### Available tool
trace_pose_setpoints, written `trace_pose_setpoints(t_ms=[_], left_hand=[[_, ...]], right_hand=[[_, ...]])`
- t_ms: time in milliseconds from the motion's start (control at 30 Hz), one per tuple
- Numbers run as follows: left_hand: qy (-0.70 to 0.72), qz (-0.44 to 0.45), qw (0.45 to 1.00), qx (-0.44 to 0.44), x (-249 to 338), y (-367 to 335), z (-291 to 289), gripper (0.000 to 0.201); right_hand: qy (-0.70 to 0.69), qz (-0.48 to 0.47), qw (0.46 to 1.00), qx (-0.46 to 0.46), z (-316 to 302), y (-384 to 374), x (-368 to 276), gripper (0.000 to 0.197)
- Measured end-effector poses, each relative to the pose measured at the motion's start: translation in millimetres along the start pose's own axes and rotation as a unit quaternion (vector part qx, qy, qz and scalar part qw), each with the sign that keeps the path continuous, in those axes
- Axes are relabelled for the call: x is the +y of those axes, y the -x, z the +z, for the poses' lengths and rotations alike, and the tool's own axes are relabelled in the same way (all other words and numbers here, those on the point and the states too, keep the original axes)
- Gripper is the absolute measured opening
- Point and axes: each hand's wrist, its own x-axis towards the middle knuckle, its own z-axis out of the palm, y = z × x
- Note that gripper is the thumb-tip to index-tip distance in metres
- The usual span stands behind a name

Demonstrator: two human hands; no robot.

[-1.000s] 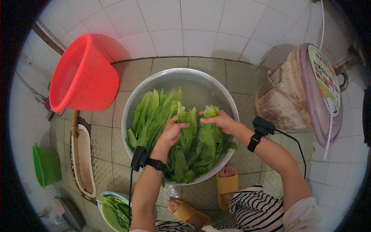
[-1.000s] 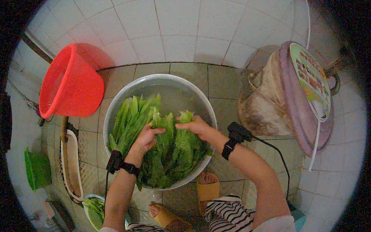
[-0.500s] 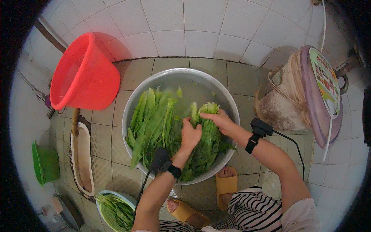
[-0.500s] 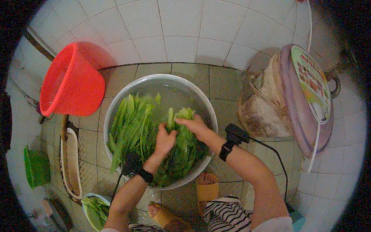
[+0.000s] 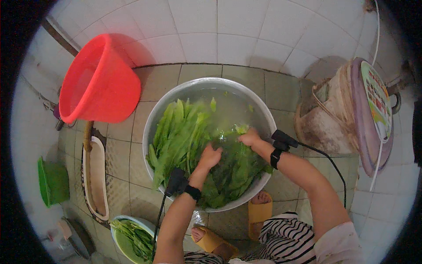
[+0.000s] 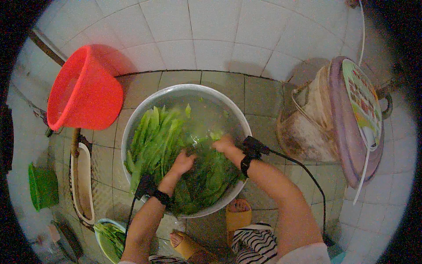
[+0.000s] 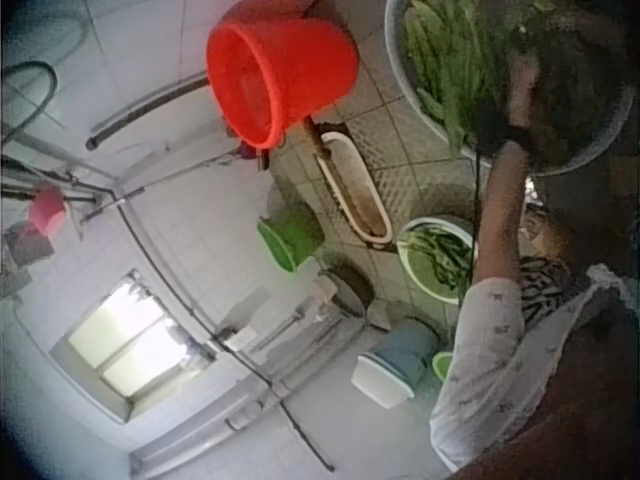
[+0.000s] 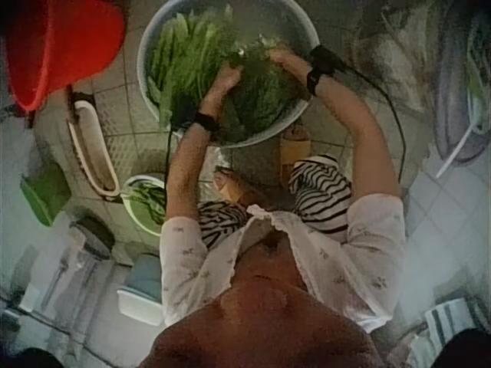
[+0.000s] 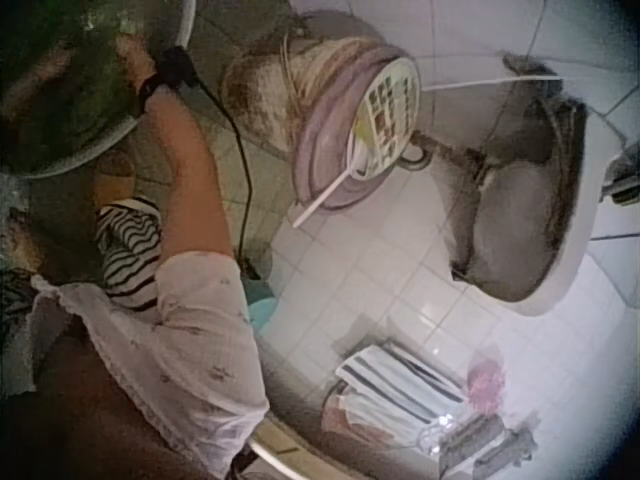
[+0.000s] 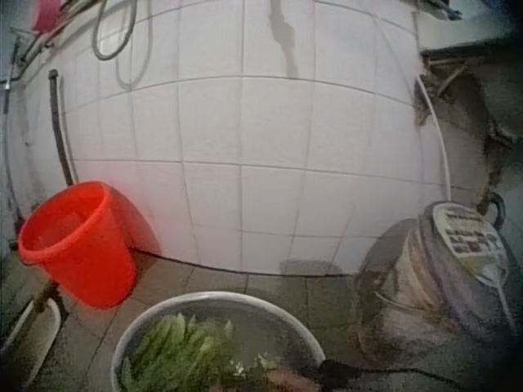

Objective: Washing green leafy vegetables in a large basin on the floor.

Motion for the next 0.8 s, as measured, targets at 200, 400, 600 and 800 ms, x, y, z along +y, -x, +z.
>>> trace_pose_setpoints(t_ms=[200, 400, 600, 800], left_hand=[[0.114, 0.034, 0.987, -0.104, 36.1, 23.7, -13.8, 0.069], [0.092, 0.311, 0.942, 0.084, 103.5, 57.3, -23.3, 0.079], [0.128, 0.357, 0.909, 0.172, 161.6, 85.2, -68.2, 0.062], [0.077, 0.369, 0.905, 0.195, 192.8, 108.0, -112.9, 0.022]], right_hand=[[-0.189, -0.098, 0.976, 0.037, -2.0, 28.0, -21.2, 0.042], [-0.283, -0.237, 0.928, -0.047, -53.8, 124.6, -125.8, 0.033], [-0.319, -0.375, 0.870, -0.027, -68.1, 175.7, -190.1, 0.032], [-0.266, -0.448, 0.853, -0.036, -87.0, 191.6, -216.5, 0.057]])
